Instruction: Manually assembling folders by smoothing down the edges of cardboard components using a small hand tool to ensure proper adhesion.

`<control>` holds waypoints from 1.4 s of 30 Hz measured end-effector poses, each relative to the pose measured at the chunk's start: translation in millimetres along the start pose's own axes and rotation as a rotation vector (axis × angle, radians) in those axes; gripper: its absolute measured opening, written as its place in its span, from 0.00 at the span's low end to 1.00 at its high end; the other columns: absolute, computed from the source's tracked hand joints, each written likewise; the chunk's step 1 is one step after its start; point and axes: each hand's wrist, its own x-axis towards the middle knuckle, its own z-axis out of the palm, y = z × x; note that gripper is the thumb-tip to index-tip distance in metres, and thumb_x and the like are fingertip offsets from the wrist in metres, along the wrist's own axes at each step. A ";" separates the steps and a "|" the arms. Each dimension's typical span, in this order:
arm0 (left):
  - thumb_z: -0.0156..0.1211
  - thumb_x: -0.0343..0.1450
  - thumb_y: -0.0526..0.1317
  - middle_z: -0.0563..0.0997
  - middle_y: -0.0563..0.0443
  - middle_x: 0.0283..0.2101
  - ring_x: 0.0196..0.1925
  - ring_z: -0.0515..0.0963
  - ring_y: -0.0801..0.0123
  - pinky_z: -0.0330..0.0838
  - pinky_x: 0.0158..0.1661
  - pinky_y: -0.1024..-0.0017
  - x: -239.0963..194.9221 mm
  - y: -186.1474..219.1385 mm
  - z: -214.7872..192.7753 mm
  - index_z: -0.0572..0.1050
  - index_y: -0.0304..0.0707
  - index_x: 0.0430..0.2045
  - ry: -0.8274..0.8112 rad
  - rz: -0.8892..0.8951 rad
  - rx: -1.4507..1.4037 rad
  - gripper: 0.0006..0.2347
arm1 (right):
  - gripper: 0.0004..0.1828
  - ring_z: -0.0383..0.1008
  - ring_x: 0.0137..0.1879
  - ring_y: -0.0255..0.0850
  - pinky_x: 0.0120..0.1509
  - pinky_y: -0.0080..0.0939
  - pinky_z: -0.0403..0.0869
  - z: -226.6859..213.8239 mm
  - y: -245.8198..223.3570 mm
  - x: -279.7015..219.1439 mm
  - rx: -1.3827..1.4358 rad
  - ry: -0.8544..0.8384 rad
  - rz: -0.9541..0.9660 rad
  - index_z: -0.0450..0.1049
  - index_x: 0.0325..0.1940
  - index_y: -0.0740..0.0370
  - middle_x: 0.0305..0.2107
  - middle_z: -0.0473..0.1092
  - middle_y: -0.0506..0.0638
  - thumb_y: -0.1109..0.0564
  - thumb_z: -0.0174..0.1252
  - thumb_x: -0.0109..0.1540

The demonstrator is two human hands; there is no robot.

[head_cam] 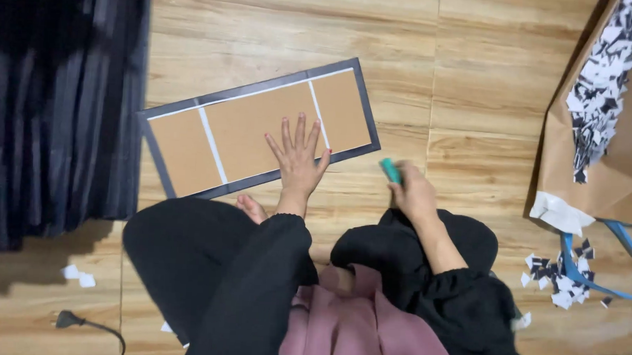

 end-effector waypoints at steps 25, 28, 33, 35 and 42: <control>0.51 0.58 0.60 0.56 0.64 0.62 0.67 0.47 0.60 0.40 0.60 0.42 -50.0 -0.8 -26.0 0.67 0.61 0.47 -0.502 0.310 -0.181 0.23 | 0.27 0.70 0.46 0.52 0.44 0.52 0.71 56.0 41.1 6.3 1.188 -0.158 0.367 0.63 0.55 0.64 0.39 0.68 0.55 0.64 0.59 0.52; 0.51 0.63 0.52 0.51 0.55 0.65 0.67 0.46 0.55 0.40 0.59 0.40 -49.3 10.0 -73.2 0.63 0.52 0.53 -0.307 0.337 -0.265 0.23 | 0.20 0.72 0.41 0.37 0.44 0.38 0.72 61.6 58.3 5.4 1.390 0.034 0.334 0.66 0.50 0.58 0.35 0.70 0.43 0.64 0.57 0.54; 0.45 0.68 0.44 0.61 0.46 0.57 0.62 0.53 0.53 0.42 0.57 0.43 -25.1 11.8 -68.1 0.59 0.45 0.55 0.045 0.223 -0.372 0.20 | 0.14 0.64 0.50 0.64 0.55 0.63 0.60 23.0 -59.0 -62.2 0.742 0.024 0.225 0.62 0.46 0.80 0.37 0.65 0.72 0.72 0.50 0.56; 0.46 0.67 0.46 0.55 0.47 0.61 0.64 0.49 0.52 0.40 0.58 0.42 -14.2 10.3 -46.9 0.57 0.47 0.56 -0.066 0.179 -0.334 0.22 | 0.10 0.67 0.34 0.52 0.38 0.48 0.66 47.8 -39.8 -54.5 0.852 -0.241 0.311 0.66 0.39 0.75 0.27 0.67 0.65 0.63 0.51 0.57; 0.46 0.66 0.53 0.44 0.52 0.67 0.67 0.39 0.51 0.31 0.59 0.39 -14.9 -2.7 -15.8 0.52 0.51 0.60 -0.207 0.059 -0.058 0.26 | 0.28 0.68 0.43 0.54 0.42 0.54 0.71 5.7 24.3 -2.0 -0.209 0.269 0.298 0.69 0.44 0.64 0.34 0.66 0.58 0.39 0.59 0.51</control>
